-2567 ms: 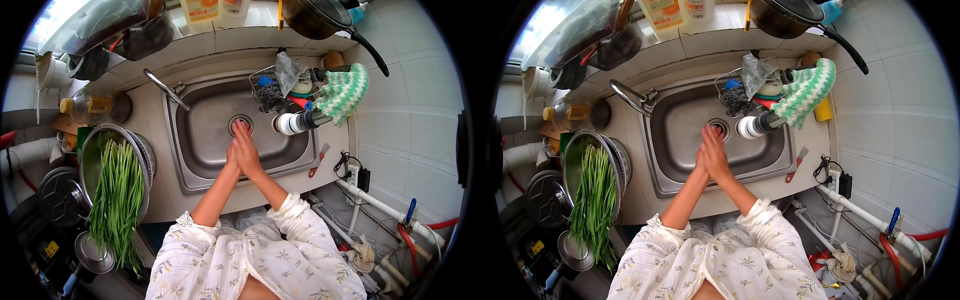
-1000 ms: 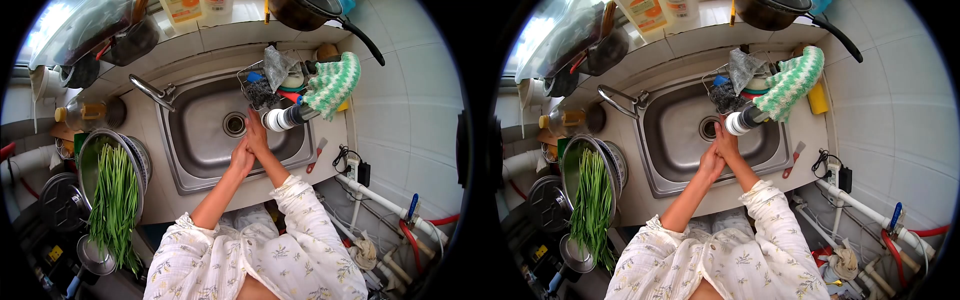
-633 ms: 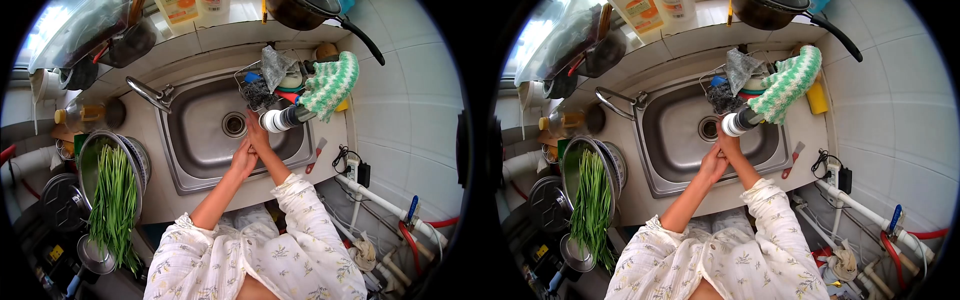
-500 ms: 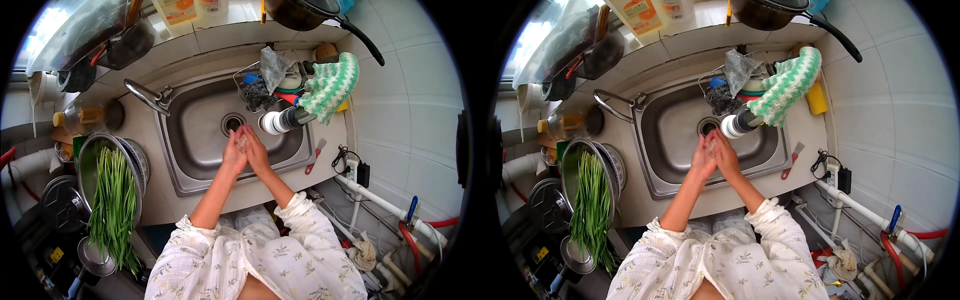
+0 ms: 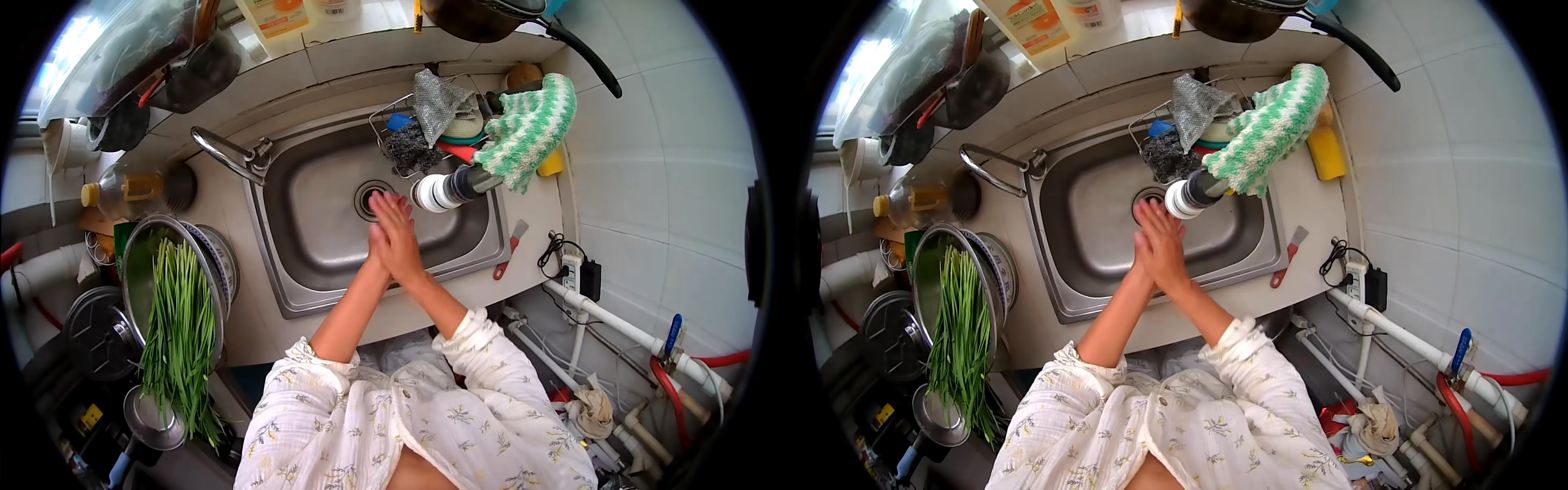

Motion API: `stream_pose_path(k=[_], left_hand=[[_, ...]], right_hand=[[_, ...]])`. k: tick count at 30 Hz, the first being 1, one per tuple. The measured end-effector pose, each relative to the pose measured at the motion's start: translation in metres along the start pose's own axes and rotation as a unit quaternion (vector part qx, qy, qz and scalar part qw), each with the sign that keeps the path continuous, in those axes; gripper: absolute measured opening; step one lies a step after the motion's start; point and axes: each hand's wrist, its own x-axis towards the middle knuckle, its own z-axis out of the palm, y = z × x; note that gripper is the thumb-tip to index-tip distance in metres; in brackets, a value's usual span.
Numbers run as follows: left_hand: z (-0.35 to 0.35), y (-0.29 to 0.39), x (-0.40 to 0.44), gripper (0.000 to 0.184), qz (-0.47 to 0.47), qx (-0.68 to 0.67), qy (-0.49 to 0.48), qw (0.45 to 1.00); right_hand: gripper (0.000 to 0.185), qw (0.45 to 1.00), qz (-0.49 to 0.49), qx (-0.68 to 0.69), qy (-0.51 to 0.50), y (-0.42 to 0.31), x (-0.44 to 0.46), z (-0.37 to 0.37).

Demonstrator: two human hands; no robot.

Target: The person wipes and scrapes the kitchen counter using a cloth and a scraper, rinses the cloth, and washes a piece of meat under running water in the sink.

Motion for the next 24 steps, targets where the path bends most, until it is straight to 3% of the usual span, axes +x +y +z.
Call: stream_pose_path(k=[2,3,4,7,8,11,12,14,17,19,20,23,24], left_hand=[[-0.035,-0.008,0.015,0.048,-0.121,-0.147,-0.219,0.957],[0.002,-0.002,0.000,0.049,-0.085,0.005,-0.068,0.994],[0.041,0.003,-0.016,0.050,-0.092,0.162,0.088,0.979],[0.028,0.023,0.001,0.050,-0.100,0.062,0.119,0.986],[0.043,0.029,0.006,0.052,-0.064,0.098,0.139,0.983],[0.010,-0.001,0.007,0.051,-0.031,0.059,0.045,0.997],[0.016,0.005,0.004,0.048,-0.147,0.185,0.175,0.956],[0.034,-0.005,-0.009,0.045,-0.114,0.148,0.147,0.971],[0.029,0.004,-0.002,0.043,-0.105,0.087,0.127,0.982],[0.014,0.018,0.018,0.047,-0.093,0.072,0.121,0.986],[0.004,0.004,0.029,0.047,-0.046,0.025,0.100,0.994],[0.041,-0.007,0.010,0.037,-0.089,0.142,0.170,0.971],[0.042,-0.011,0.003,0.035,-0.120,0.078,0.161,0.976]], right_hand=[[0.041,0.988,0.135,0.071,-0.023,0.040,0.025,-0.005],[0.041,0.980,0.176,0.080,-0.046,0.052,0.027,-0.010],[0.041,0.976,0.189,0.095,-0.061,0.054,0.024,-0.016],[0.041,0.989,0.093,0.109,-0.027,0.015,-0.007,-0.021],[0.042,0.999,-0.036,-0.018,0.011,0.000,-0.012,-0.014],[0.041,0.997,-0.042,-0.058,0.002,-0.002,0.002,-0.007],[0.039,0.996,0.070,0.050,-0.012,0.011,0.017,-0.010],[0.039,0.959,0.252,0.073,-0.103,0.029,0.033,-0.036],[0.039,0.984,0.154,0.084,-0.039,0.038,0.008,-0.027],[0.039,1.000,-0.020,-0.011,0.005,0.014,-0.011,-0.018],[0.040,0.996,-0.055,-0.061,-0.034,-0.002,-0.009,-0.019],[0.040,0.993,0.110,0.007,-0.052,0.052,0.021,-0.009],[0.040,0.985,0.154,0.035,-0.065,0.057,0.022,-0.012]])
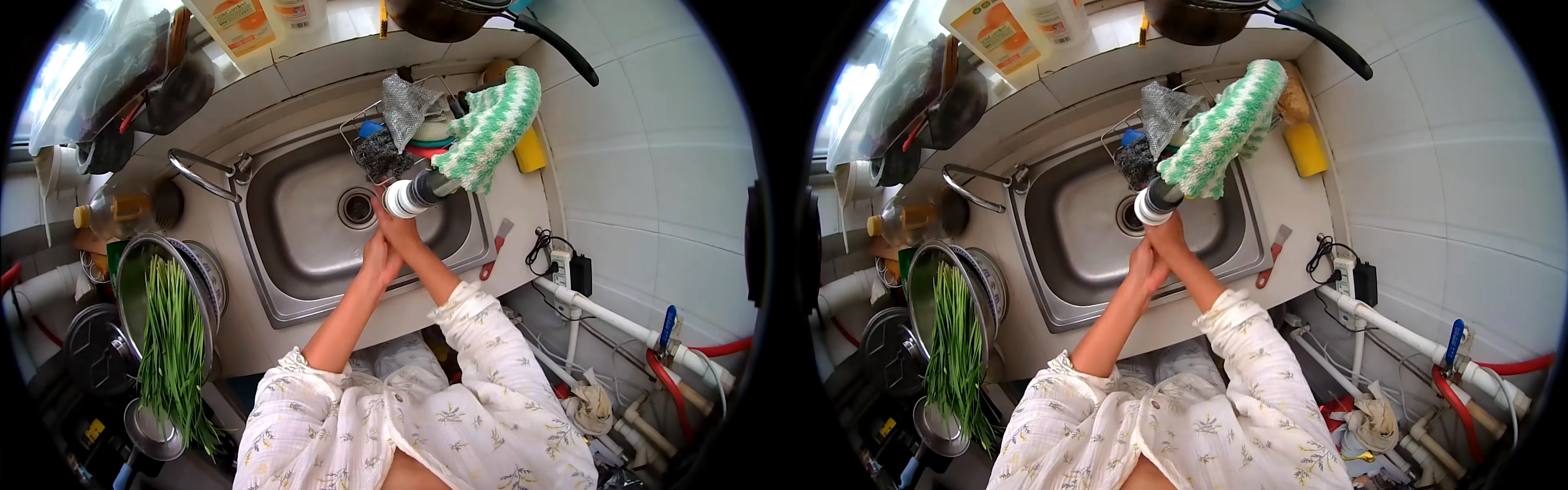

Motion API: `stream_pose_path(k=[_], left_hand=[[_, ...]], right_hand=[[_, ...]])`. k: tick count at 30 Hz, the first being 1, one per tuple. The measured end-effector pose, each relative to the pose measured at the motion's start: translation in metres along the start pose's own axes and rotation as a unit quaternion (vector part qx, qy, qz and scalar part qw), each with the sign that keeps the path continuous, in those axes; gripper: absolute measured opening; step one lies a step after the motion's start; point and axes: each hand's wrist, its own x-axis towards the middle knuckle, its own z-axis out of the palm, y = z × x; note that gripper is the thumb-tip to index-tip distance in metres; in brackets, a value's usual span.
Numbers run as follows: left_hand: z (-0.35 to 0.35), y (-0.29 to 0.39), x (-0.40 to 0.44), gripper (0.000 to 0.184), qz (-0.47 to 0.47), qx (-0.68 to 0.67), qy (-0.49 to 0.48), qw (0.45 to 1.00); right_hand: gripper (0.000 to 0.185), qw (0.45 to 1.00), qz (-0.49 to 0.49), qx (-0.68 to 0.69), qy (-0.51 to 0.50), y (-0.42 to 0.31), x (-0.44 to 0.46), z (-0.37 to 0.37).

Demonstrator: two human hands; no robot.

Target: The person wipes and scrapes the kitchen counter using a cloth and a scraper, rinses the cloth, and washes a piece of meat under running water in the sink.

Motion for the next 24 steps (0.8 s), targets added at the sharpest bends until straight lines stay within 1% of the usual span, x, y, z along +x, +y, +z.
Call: stream_pose_path(k=[3,4,6,7,8,9,10,11,12,14,15,16,17,19,20,21,22,23,24], left_hand=[[-0.008,0.004,-0.003,0.037,-0.005,-0.045,-0.001,0.999],[-0.011,0.014,0.003,0.038,0.024,-0.061,-0.054,0.996],[-0.017,0.026,0.022,0.039,0.029,-0.085,-0.062,0.994],[-0.033,0.016,0.031,0.039,0.049,-0.107,-0.155,0.981],[-0.050,0.007,0.040,0.038,0.064,-0.129,-0.248,0.958],[-0.046,0.001,0.031,0.038,0.037,-0.084,-0.167,0.982],[-0.033,-0.002,0.022,0.038,0.013,-0.038,-0.086,0.996],[-0.025,-0.006,0.017,0.039,-0.013,0.007,-0.002,1.000],[-0.020,-0.009,0.014,0.037,0.010,-0.052,-0.015,0.998],[-0.008,0.006,0.008,0.038,0.021,-0.069,-0.017,0.997],[-0.006,0.013,0.006,0.038,0.024,-0.079,-0.016,0.996],[-0.016,0.022,0.016,0.040,0.016,-0.059,-0.049,0.997],[-0.028,0.015,0.026,0.040,0.038,-0.078,-0.085,0.993],[-0.046,-0.001,0.038,0.041,0.083,-0.114,-0.153,0.978],[-0.016,0.000,0.017,0.043,0.091,-0.030,-0.060,0.994],[-0.014,-0.003,0.014,0.042,0.078,-0.008,-0.050,0.996],[-0.014,-0.008,0.008,0.042,0.063,0.014,-0.038,0.997],[-0.014,-0.010,0.003,0.041,0.047,0.035,-0.027,0.998],[-0.005,-0.007,-0.004,0.040,0.044,0.012,-0.022,0.999]], right_hand=[[0.040,0.989,0.105,0.086,-0.058,0.000,-0.004,-0.017],[0.039,0.998,-0.041,0.045,-0.019,-0.006,-0.023,-0.012],[0.039,0.988,-0.154,-0.021,0.021,-0.047,-0.047,-0.006],[0.039,0.975,-0.212,-0.053,0.040,-0.059,-0.051,-0.004],[0.041,0.974,-0.208,-0.079,0.037,-0.050,-0.042,0.002],[0.041,0.990,-0.139,-0.024,0.022,-0.031,-0.026,0.004],[0.041,0.997,-0.072,0.030,0.006,-0.007,-0.005,0.002],[0.040,0.998,-0.018,0.060,-0.013,0.000,-0.003,-0.004],[0.039,0.995,0.038,0.089,-0.028,-0.001,-0.001,-0.013],[0.036,0.987,0.110,0.096,-0.062,-0.009,-0.009,-0.029],[0.033,1.000,-0.008,0.025,-0.005,-0.013,-0.019,-0.022],[0.030,0.990,-0.125,-0.046,0.051,-0.019,-0.034,-0.009],[0.028,0.957,-0.242,-0.118,0.107,-0.024,-0.040,-0.001],[0.024,0.952,-0.239,-0.115,0.155,-0.046,-0.027,-0.001],[0.022,0.948,-0.238,-0.112,0.181,-0.053,-0.017,-0.003],[0.024,0.987,-0.110,-0.067,0.100,-0.049,-0.005,-0.009],[0.027,0.999,0.023,-0.019,0.016,-0.040,0.005,-0.021],[0.029,0.985,0.156,0.028,-0.069,-0.030,0.009,-0.030],[0.036,0.983,0.143,0.071,-0.086,-0.023,0.004,-0.034]])
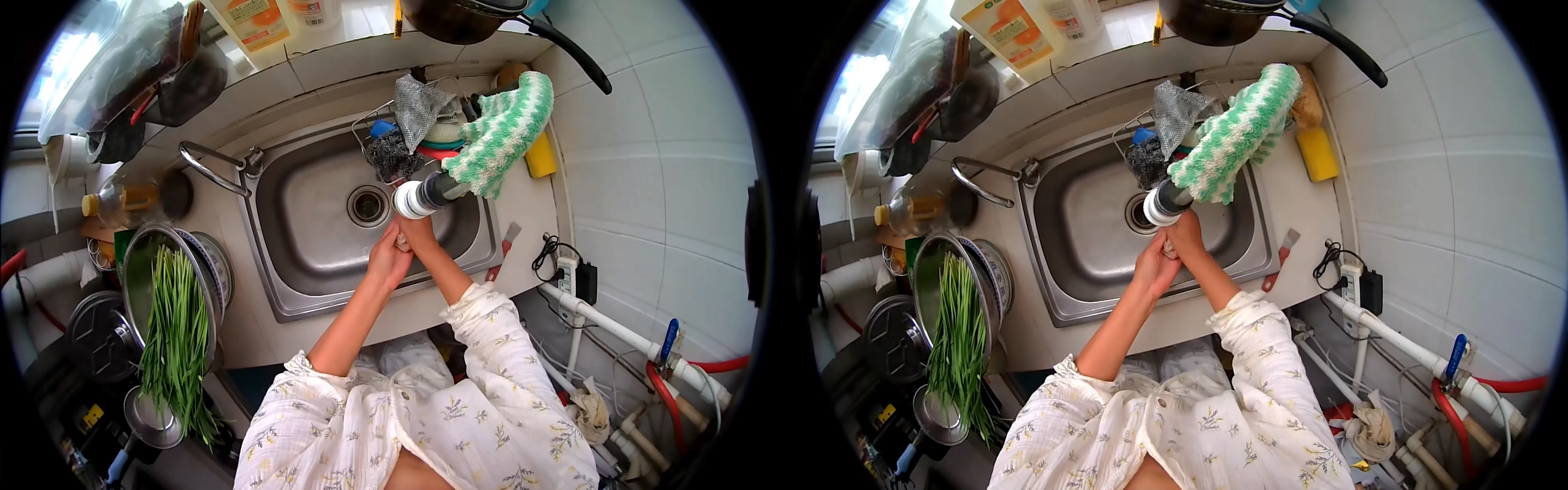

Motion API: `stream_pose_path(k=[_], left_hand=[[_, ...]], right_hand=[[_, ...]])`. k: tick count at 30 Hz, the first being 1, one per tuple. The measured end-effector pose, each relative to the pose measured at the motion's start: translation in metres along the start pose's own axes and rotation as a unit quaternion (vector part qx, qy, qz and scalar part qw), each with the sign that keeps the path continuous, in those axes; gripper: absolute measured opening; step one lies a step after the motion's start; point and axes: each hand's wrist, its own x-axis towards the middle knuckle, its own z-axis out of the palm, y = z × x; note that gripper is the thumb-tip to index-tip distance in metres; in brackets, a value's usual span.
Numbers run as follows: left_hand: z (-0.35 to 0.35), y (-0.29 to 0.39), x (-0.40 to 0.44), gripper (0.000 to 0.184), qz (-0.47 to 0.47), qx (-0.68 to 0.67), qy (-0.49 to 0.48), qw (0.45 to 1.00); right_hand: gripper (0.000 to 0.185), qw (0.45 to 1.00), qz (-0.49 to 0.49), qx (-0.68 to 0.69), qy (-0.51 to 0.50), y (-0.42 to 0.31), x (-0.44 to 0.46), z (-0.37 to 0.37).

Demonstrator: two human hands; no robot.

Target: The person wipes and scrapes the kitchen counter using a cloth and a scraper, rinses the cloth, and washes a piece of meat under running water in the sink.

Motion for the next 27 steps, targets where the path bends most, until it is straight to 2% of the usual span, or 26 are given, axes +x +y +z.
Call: stream_pose_path(k=[3,4,7,8,9,10,12,14,15,16,17,18,19,21,22,25,26,27], left_hand=[[-0.020,0.025,0.018,0.049,-0.004,-0.039,0.009,0.999],[-0.030,0.026,0.033,0.050,0.028,-0.049,-0.011,0.998],[-0.013,0.000,0.021,0.047,0.066,-0.091,-0.049,0.992],[-0.022,0.001,0.025,0.045,-0.030,0.029,0.031,0.999],[-0.020,-0.001,0.021,0.045,-0.021,0.019,0.014,1.000],[-0.016,-0.004,0.015,0.046,-0.012,0.009,-0.002,1.000],[-0.010,0.004,0.015,0.047,-0.018,-0.008,-0.012,1.000],[-0.032,0.018,0.042,0.048,0.011,-0.015,-0.045,0.999],[-0.037,0.018,0.052,0.048,0.024,-0.020,-0.063,0.998],[-0.043,0.005,0.051,0.047,0.033,-0.024,-0.035,0.999],[-0.042,-0.005,0.047,0.047,0.043,-0.028,-0.006,0.999],[-0.032,-0.004,0.039,0.046,0.009,0.004,0.011,1.000],[-0.022,-0.003,0.032,0.045,-0.025,0.035,0.028,0.999],[-0.015,-0.005,0.020,0.039,-0.034,-0.006,0.036,0.999],[-0.011,-0.001,0.018,0.036,-0.030,-0.025,0.021,0.999],[0.002,0.023,0.023,0.035,-0.008,-0.055,-0.001,0.998],[0.000,0.031,0.035,0.037,0.000,-0.042,-0.022,0.999],[-0.002,0.033,0.041,0.038,0.009,-0.028,-0.043,0.999]], right_hand=[[0.040,0.968,-0.236,-0.032,0.081,0.013,-0.039,0.032],[0.038,0.931,-0.319,-0.134,0.116,0.007,-0.048,0.042],[0.036,0.917,-0.328,-0.166,0.152,0.014,-0.017,0.049],[0.033,0.947,-0.241,-0.145,0.154,0.038,0.003,0.046],[0.033,0.968,-0.151,-0.123,0.157,0.061,0.023,0.043],[0.033,0.980,-0.134,-0.089,0.119,0.061,0.021,0.023],[0.031,0.977,-0.166,-0.051,0.124,0.056,0.014,0.015],[0.028,0.912,-0.336,-0.117,0.204,0.035,-0.014,0.037],[0.029,0.916,-0.330,-0.133,0.187,0.031,-0.017,0.039],[0.030,0.919,-0.324,-0.150,0.169,0.026,-0.021,0.041],[0.035,0.958,-0.228,-0.145,0.096,0.026,-0.017,0.040],[0.043,0.982,-0.130,-0.137,0.022,0.025,-0.009,0.039],[0.035,0.975,-0.145,-0.163,0.036,0.028,0.004,0.028],[0.024,0.961,-0.166,-0.211,0.062,0.029,0.018,0.004],[0.025,0.999,-0.011,0.000,0.035,0.019,0.011,0.001],[0.028,0.961,-0.238,-0.049,0.128,0.026,-0.027,0.025],[0.039,0.955,-0.253,-0.096,0.117,0.022,-0.039,0.033],[0.039,0.950,-0.252,-0.138,0.121,0.021,-0.036,0.036]])
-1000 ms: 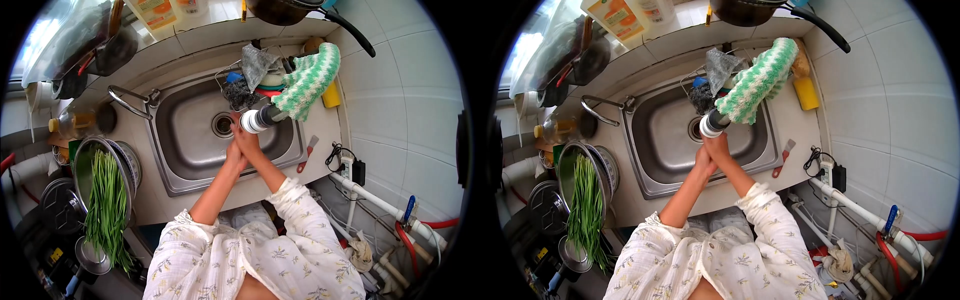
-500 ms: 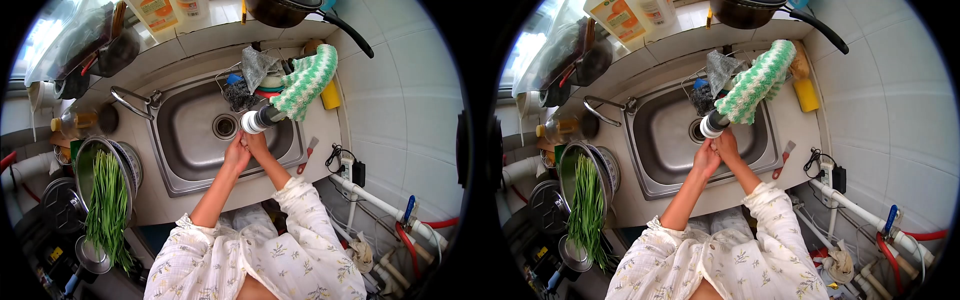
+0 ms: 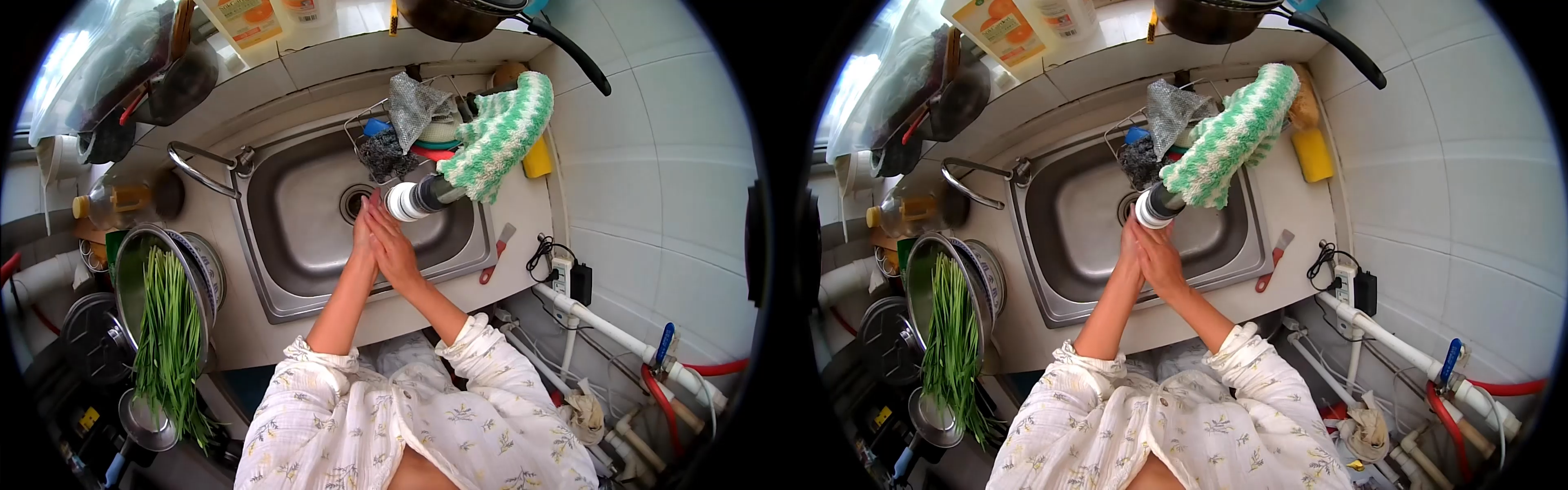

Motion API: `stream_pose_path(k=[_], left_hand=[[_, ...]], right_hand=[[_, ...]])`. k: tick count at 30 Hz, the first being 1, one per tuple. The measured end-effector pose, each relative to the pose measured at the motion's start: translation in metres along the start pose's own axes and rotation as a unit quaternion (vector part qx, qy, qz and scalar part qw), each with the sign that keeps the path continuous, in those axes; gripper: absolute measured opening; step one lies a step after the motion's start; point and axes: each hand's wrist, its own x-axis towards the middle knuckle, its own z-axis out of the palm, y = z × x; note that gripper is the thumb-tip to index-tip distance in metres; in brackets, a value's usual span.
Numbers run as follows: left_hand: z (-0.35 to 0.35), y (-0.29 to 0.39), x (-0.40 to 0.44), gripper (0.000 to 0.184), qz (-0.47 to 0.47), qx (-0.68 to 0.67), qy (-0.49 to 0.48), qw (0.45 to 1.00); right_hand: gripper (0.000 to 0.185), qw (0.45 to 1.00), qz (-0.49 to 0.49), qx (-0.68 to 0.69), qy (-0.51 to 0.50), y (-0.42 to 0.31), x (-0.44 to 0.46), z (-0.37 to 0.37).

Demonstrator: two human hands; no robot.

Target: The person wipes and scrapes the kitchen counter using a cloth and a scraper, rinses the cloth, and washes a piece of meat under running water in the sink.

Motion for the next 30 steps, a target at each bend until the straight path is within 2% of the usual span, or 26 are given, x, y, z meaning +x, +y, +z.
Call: stream_pose_path(k=[1,3,4,5,7,9,10,11,12,13,14,15,17,19,20,22,24,26,27,28,30], left_hand=[[-0.002,-0.015,-0.004,0.037,0.032,-0.034,-0.003,0.999],[0.003,-0.030,-0.010,0.036,0.000,0.008,0.056,0.998],[0.004,-0.034,-0.012,0.035,-0.017,0.029,0.086,0.996],[0.000,-0.035,-0.014,0.034,-0.024,0.008,0.077,0.997],[-0.015,-0.032,-0.007,0.033,-0.022,0.015,0.081,0.996],[0.002,-0.019,-0.003,0.034,-0.024,-0.018,0.067,0.997],[-0.004,-0.017,0.008,0.035,-0.016,-0.022,0.021,0.999],[-0.005,-0.012,0.016,0.035,-0.005,-0.026,-0.026,0.999],[-0.005,-0.010,0.020,0.036,0.007,-0.029,-0.073,0.997],[-0.005,-0.021,0.016,0.035,0.016,0.038,0.038,0.998],[0.005,-0.027,0.009,0.034,0.008,0.035,0.041,0.999],[0.012,-0.034,0.003,0.032,-0.001,0.031,0.045,0.998],[0.005,-0.039,-0.003,0.028,-0.029,0.013,0.056,0.998],[-0.004,-0.049,0.000,0.032,-0.026,0.062,0.059,0.996],[-0.007,-0.052,0.000,0.035,-0.023,0.087,0.062,0.994],[-0.010,-0.049,0.011,0.026,-0.024,0.009,0.080,0.996],[-0.017,-0.035,0.028,0.020,-0.041,-0.056,0.081,0.994],[-0.012,-0.023,0.043,0.016,-0.044,-0.107,0.091,0.989],[-0.027,-0.025,0.056,0.018,-0.035,-0.073,0.091,0.993],[-0.039,-0.027,0.067,0.020,-0.027,-0.041,0.091,0.995],[-0.032,-0.025,0.069,0.022,-0.014,-0.058,0.133,0.989]], right_hand=[[0.038,0.999,-0.006,-0.039,-0.005,0.001,0.007,0.004],[0.039,0.995,0.078,0.061,-0.004,0.058,0.027,0.031],[0.040,0.986,0.143,0.059,-0.065,0.061,0.038,0.017],[0.040,0.968,0.208,0.057,-0.124,0.055,0.048,-0.006],[0.039,0.976,0.166,0.061,-0.126,0.057,0.041,-0.019],[0.035,0.997,0.034,0.073,-0.015,0.037,0.017,-0.004],[0.033,0.996,-0.031,0.075,0.041,0.025,0.008,0.004],[0.033,0.996,-0.059,0.033,0.055,0.004,0.009,0.004],[0.032,0.998,-0.019,0.013,0.055,0.012,0.013,0.005],[0.031,0.998,0.022,-0.006,0.056,0.028,0.022,0.010],[0.031,0.996,0.063,-0.025,0.057,0.046,0.031,0.017],[0.046,0.997,0.075,-0.009,0.032,0.075,0.037,0.015],[0.050,0.989,0.076,-0.125,0.016,0.098,0.042,0.000],[0.053,0.977,0.045,-0.206,0.021,0.104,0.038,-0.019],[0.047,0.977,0.051,-0.201,0.042,0.088,0.040,-0.034],[0.036,0.977,0.061,-0.188,0.085,0.056,0.044,-0.063],[0.025,0.978,0.018,-0.144,0.149,0.049,0.056,-0.104],[0.024,0.977,0.047,-0.082,0.189,0.073,0.066,-0.139],[0.023,0.980,0.024,-0.086,0.175,0.058,0.074,-0.162],[0.023,0.980,0.044,-0.024,0.195,0.070,0.082,-0.175],[0.023,0.977,0.031,-0.028,0.208,0.073,0.103,-0.192]])
